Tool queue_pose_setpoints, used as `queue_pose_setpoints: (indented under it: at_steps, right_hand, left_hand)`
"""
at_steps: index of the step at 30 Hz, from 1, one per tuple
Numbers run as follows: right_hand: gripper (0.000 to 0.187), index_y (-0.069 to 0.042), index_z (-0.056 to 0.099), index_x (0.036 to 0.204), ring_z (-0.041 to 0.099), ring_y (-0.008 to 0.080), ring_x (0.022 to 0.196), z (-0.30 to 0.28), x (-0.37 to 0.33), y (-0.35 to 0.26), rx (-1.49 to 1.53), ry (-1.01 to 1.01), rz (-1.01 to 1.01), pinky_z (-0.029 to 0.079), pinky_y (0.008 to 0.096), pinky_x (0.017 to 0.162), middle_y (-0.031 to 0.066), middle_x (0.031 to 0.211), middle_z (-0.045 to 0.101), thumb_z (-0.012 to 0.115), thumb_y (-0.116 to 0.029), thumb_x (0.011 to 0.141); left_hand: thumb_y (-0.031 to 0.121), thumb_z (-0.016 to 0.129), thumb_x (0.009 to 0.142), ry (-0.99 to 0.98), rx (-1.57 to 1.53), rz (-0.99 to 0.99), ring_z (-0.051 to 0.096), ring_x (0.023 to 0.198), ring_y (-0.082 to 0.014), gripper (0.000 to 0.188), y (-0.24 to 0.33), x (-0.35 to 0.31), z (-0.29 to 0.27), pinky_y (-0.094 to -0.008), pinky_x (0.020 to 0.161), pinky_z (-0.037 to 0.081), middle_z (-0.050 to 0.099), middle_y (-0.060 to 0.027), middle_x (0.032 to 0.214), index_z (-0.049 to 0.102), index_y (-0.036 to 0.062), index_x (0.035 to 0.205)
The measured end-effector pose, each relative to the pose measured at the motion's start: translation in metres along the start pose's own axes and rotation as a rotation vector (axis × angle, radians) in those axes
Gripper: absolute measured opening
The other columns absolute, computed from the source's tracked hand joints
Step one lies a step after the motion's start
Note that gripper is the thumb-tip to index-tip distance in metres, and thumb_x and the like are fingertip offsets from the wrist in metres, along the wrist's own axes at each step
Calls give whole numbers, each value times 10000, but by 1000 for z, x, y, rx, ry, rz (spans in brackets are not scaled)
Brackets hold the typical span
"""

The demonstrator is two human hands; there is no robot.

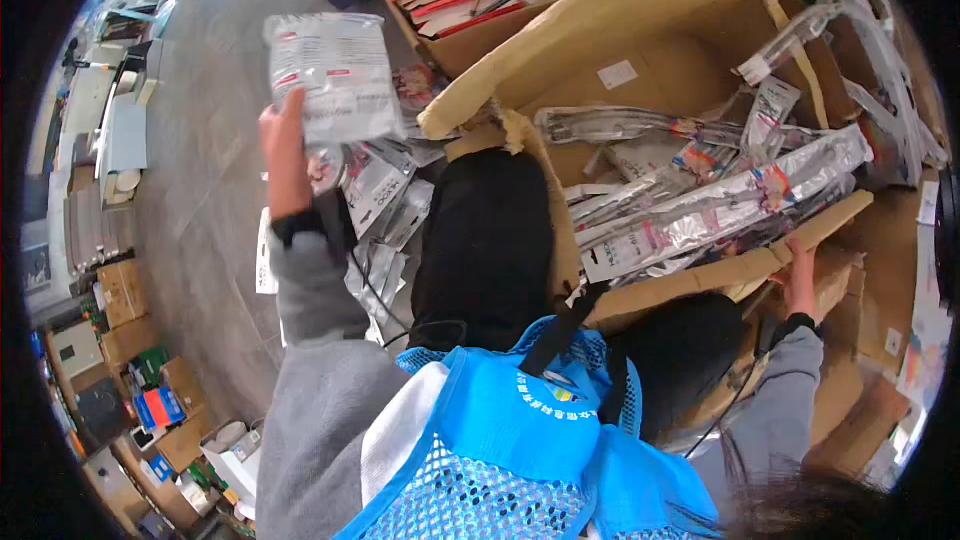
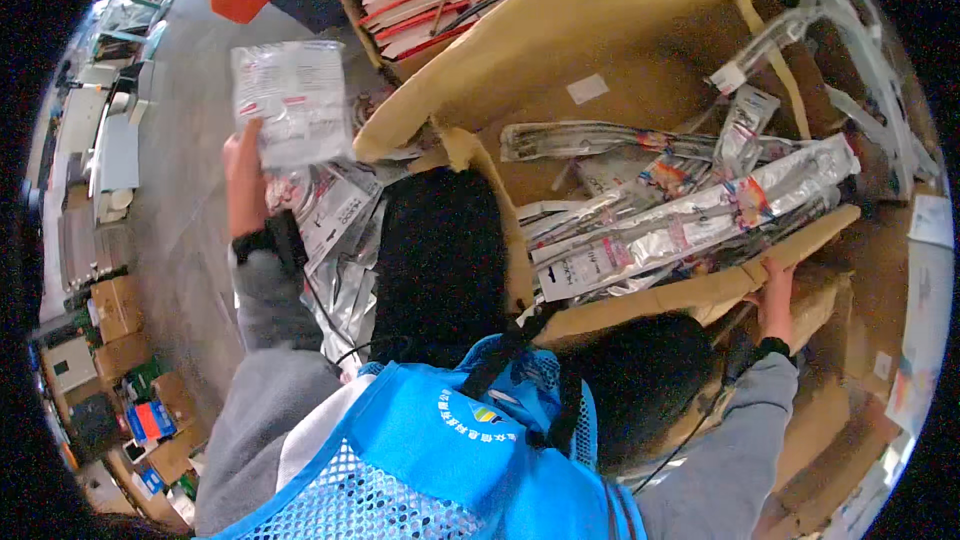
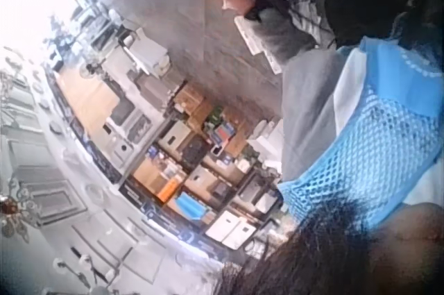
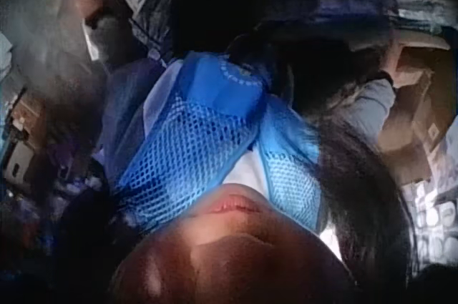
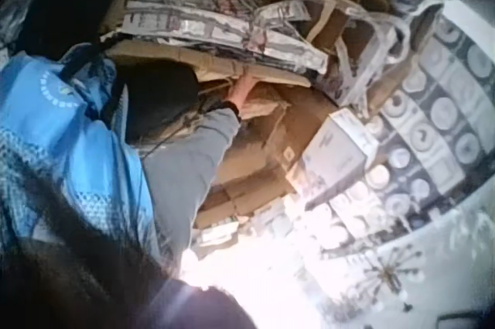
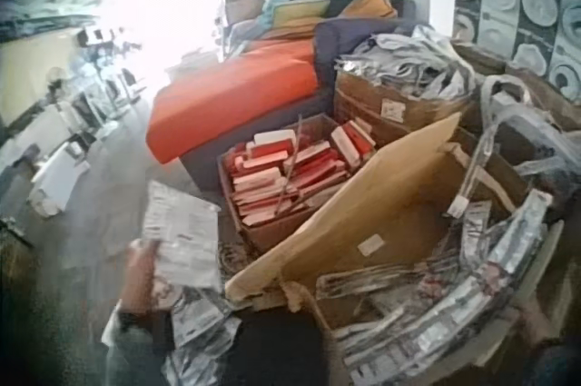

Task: The recorder is sorting and organizing packaged appliance parts or hardware accessories into a large cardboard container.

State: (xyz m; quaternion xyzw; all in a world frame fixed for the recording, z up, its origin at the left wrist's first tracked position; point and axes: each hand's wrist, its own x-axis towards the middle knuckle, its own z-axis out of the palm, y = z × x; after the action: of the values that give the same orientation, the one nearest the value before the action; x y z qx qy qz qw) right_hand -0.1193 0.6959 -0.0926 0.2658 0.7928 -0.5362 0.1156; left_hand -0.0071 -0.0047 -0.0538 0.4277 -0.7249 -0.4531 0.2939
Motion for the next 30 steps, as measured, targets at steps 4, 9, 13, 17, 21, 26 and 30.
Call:
queue_pose_setpoints:
  at_steps: [4,9,13,17,21,26,30]
  right_hand:
    - [672,-123,237,1276,518,203,925,3,0,-1,-10,19,-39,475,395,581,65,1070,469,555,-292,709]
    - [625,-101,272,1249,509,204,913,8,-1,-5,-53,80,57,453,393,564,76,1044,485,549,-294,722]
    - [642,-138,214,1284,505,200,915,10,-1,-10,-67,93,73,465,363,539,61,1076,460,525,-290,743]
    - [666,-138,180,1308,497,186,935,10,-6,-11,-56,60,29,461,338,556,56,1079,459,515,-266,747]
    - [741,-70,191,1292,543,203,803,6,-6,-7,-88,100,-71,457,310,485,107,966,521,574,-270,690]
    - [753,-64,189,1302,544,180,813,-2,-5,1,54,80,-87,457,286,477,96,982,525,571,-235,676]
    - [668,-50,277,1255,551,190,826,-9,-10,4,139,76,-130,478,298,502,89,984,534,564,-181,666]
  left_hand:
    - [414,596,674,-242,421,-18,570,667,-254,520,-69,55,75,-390,641,426,603,-192,697,598,-92,795]
    - [345,536,714,-752,677,338,570,616,-291,376,-123,49,106,-392,586,428,578,-223,670,603,-6,832]
    - [285,518,748,-871,979,438,589,678,-315,310,-70,40,92,-386,601,448,594,-204,717,601,23,889]
    - [200,519,808,-234,378,407,554,702,-154,237,65,-13,57,-282,652,440,582,-77,772,572,-1,923]
    - [156,543,798,-592,-47,737,532,758,-134,195,177,-135,87,-267,675,430,558,-43,791,549,12,929]
    - [182,553,758,-1416,154,912,567,794,-288,311,182,-213,314,-346,686,441,574,-183,879,479,-9,992]
    - [208,611,662,-1350,532,1054,535,914,-363,536,58,-220,431,-391,797,423,551,-243,972,429,-17,1114]
